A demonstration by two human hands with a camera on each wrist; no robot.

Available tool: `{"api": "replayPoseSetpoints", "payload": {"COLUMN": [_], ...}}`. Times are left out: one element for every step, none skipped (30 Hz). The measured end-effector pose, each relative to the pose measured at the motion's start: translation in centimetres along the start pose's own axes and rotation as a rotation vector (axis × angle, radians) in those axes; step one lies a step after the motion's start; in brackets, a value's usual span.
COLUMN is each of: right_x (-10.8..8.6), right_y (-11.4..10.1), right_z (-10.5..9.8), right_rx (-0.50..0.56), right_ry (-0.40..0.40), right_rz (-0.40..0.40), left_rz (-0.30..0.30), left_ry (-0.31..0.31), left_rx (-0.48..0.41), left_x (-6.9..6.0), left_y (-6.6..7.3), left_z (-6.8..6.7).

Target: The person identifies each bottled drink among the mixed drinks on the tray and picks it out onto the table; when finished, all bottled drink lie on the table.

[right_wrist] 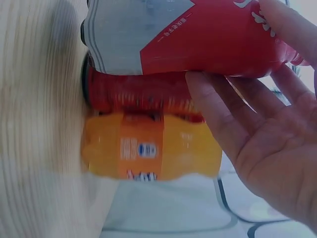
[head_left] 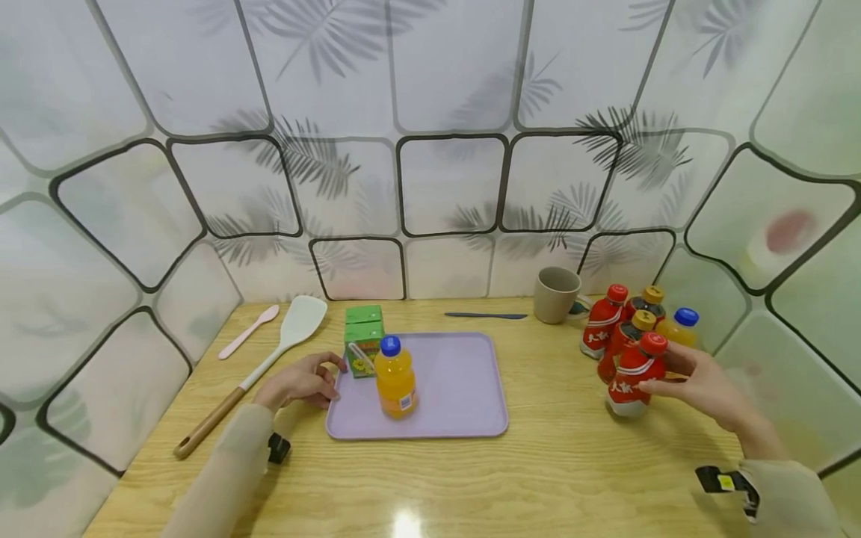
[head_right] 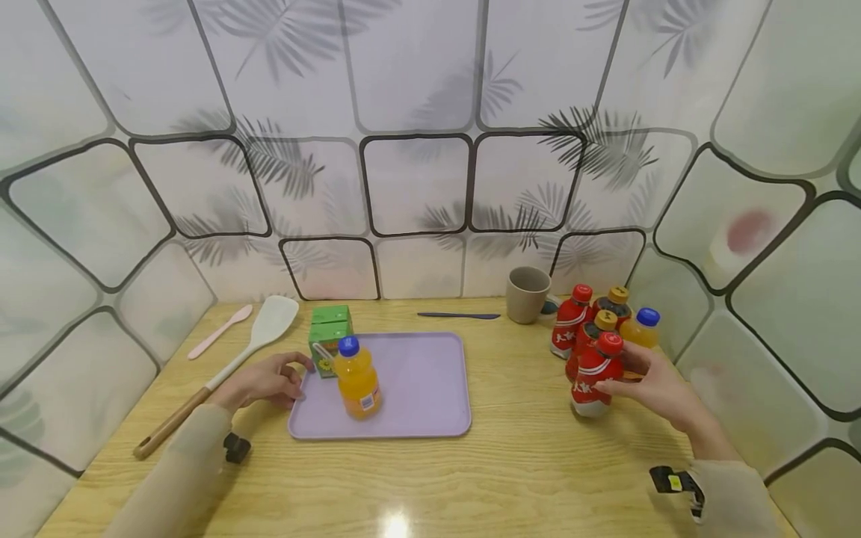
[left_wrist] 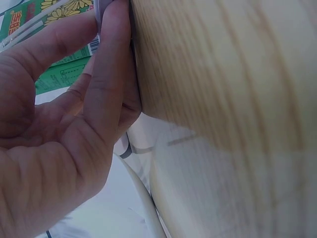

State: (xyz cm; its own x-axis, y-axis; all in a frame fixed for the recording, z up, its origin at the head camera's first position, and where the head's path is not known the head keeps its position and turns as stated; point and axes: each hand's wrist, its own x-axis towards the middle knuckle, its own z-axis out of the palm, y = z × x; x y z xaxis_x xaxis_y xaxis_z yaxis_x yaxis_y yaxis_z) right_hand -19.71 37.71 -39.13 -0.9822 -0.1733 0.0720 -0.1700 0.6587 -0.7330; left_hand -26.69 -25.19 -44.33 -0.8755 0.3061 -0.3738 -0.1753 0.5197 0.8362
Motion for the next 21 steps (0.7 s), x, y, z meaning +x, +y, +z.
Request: {"api": "replayPoseSetpoints", "payload": {"right_x": [-0.1, -0.2, -0.3, -0.4, -0.5, -0.6, -0.7, -0.9, -1.0, -1.1, -1.3, -1.4, -1.4, -1.5, -1.6, -1.6, -1.7, -1.8, -1.9, -1.9, -2.0], "right_y": [0.2, 0.4, 0.7, 0.9, 1.1, 1.4, 1.6, 1.8, 2.0, 2.1, 2.3, 2.4, 2.6, 2.7, 2.9, 3.0, 3.2, 3.4, 3.6, 3.9, 4.0], "right_z": [-0.3, -0.5, -0.7, -1.0, -1.2, -1.4, -1.6, -1.8, -1.9, -2.0, -2.1, -2.2, -2.3, -2.4, -2.4, -2.5, -2.6, -2.6, -2.7, -2.8, -2.8], "right_rx": [-0.003, -0.008, -0.012, -0.013, -0.01, -0.01, -0.012, -0.013, -0.013, -0.018, -0.023, -0.033, -0.039, -0.038, -0.034, -0.03, -0.024, -0.021, -0.019, -0.014, -0.017], "right_ry": [-0.002, -0.005, -0.005, -0.005, -0.005, -0.004, -0.001, 0.006, 0.007, 0.008, 0.011, 0.015, 0.017, 0.019, 0.024, 0.037, 0.047, 0.055, 0.061, 0.072, 0.083], "right_rz": [0.005, 0.012, 0.021, 0.03, 0.038, 0.044, 0.053, 0.06, 0.062, 0.069, 0.074, 0.079, 0.087, 0.089, 0.087, 0.082, 0.075, 0.074, 0.072, 0.067, 0.065], "left_rz": [-0.001, -0.002, -0.002, -0.002, -0.003, -0.005, -0.007, -0.008, -0.009, -0.01, -0.01, -0.011, -0.011, -0.011, -0.01, -0.009, -0.009, -0.009, -0.009, -0.009, -0.008], "left_ry": [-0.001, -0.002, -0.003, -0.002, -0.002, -0.001, 0.0, 0.002, 0.002, 0.002, 0.001, 0.002, 0.003, 0.004, 0.004, 0.006, 0.006, 0.006, 0.007, 0.006, 0.005], "left_rx": [0.0, 0.003, 0.003, 0.006, 0.007, 0.009, 0.008, 0.008, 0.007, 0.007, 0.006, 0.005, 0.003, 0.001, 0.001, -0.001, 0.0, 0.0, 0.0, 0.001, 0.002], "left_x": [0.0, 0.0, 0.0, 0.0, 0.1, 0.1, 0.1, 0.1, 0.1, 0.2, 0.2, 0.2, 0.2, 0.2, 0.2, 0.2, 0.2, 0.2, 0.2, 0.1, 0.1], "left_y": [0.0, 0.0, 0.0, 0.0, 0.0, -0.1, -0.1, -0.1, -0.1, -0.1, -0.1, -0.1, -0.1, -0.2, -0.2, -0.2, -0.2, -0.2, -0.2, -0.2, -0.1], "left_z": [0.0, 0.0, 0.0, 0.0, 0.0, 0.0, 0.0, 0.0, 0.0, 0.0, 0.0, 0.0, 0.0, 0.0, -0.1, -0.1, 0.0, 0.0, 0.0, 0.0, 0.0]}}
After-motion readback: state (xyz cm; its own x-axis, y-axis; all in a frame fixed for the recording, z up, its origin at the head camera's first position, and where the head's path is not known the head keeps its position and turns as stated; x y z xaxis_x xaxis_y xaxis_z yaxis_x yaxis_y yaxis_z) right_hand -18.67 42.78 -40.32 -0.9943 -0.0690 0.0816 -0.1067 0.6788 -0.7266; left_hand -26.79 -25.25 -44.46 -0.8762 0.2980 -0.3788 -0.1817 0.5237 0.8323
